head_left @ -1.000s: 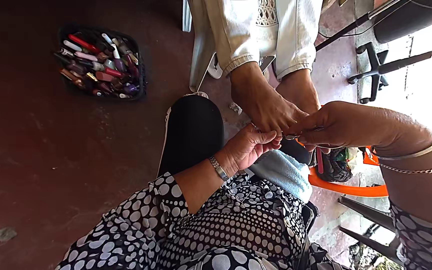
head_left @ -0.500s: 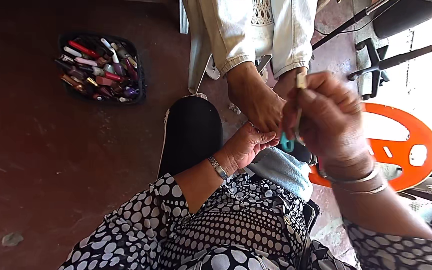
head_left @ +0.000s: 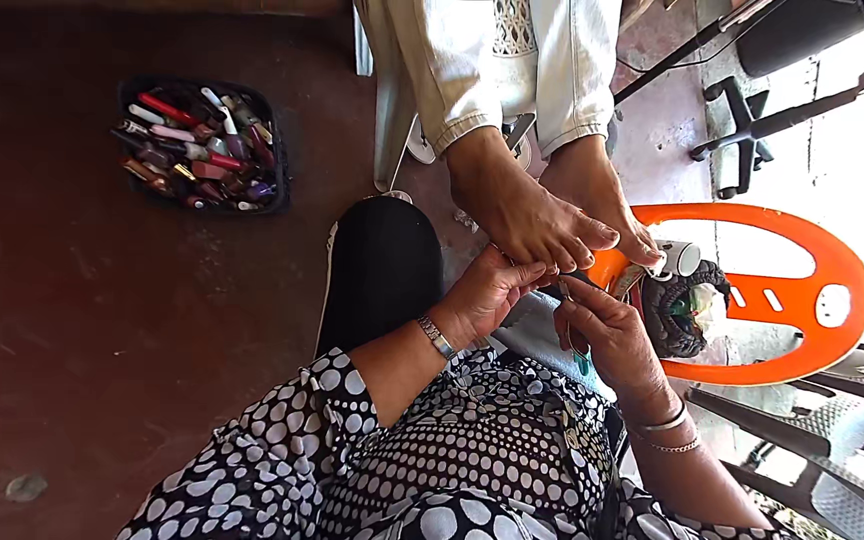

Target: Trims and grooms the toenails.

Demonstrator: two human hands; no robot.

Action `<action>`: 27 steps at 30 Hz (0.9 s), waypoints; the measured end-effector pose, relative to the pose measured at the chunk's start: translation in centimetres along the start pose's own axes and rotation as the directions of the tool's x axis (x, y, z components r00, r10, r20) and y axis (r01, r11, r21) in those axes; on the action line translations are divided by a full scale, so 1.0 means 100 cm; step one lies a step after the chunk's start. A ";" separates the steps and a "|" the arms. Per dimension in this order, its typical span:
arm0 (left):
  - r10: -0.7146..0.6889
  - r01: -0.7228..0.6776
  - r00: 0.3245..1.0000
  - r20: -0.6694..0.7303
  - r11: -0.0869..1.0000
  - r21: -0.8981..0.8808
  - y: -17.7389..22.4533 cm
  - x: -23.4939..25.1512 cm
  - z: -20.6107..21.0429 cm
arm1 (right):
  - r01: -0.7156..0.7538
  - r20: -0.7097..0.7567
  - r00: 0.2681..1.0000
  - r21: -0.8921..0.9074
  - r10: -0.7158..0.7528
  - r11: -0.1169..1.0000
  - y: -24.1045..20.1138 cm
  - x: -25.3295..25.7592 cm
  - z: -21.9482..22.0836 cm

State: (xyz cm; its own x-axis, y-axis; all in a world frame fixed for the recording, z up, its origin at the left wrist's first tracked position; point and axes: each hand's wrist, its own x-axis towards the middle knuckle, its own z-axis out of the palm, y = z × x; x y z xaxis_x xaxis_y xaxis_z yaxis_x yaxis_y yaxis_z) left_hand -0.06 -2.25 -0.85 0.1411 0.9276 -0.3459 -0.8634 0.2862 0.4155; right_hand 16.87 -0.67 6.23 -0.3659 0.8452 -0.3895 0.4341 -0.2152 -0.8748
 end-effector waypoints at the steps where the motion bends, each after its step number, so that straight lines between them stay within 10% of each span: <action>1: 0.002 -0.002 1.000 -0.002 1.000 0.007 0.000 0.000 0.000 | -0.003 -0.006 1.000 0.012 0.003 1.000 0.001 0.000 0.001; 14: 0.019 -0.019 1.000 0.011 1.000 0.014 0.001 0.000 0.001 | 0.080 -0.150 0.986 0.073 -0.068 0.994 0.013 0.002 0.017; 23: 0.027 -0.027 1.000 -0.005 0.999 0.017 0.000 0.001 0.001 | 0.286 -0.118 0.869 -0.671 -0.480 0.684 0.023 0.004 0.018; 27: 0.019 -0.019 1.000 -0.008 1.000 -0.005 -0.001 0.002 0.000 | 0.179 -0.136 0.953 -0.466 -0.270 0.867 0.015 0.002 0.013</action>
State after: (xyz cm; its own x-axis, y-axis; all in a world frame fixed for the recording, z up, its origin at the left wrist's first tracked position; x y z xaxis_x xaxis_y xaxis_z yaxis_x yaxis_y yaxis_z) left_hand 0.07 -2.09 -0.93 0.1208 0.9309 -0.3447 -0.8685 0.2673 0.4175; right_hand 16.39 -1.45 4.45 -0.3535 0.9305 -0.0961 0.6942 0.1920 -0.6937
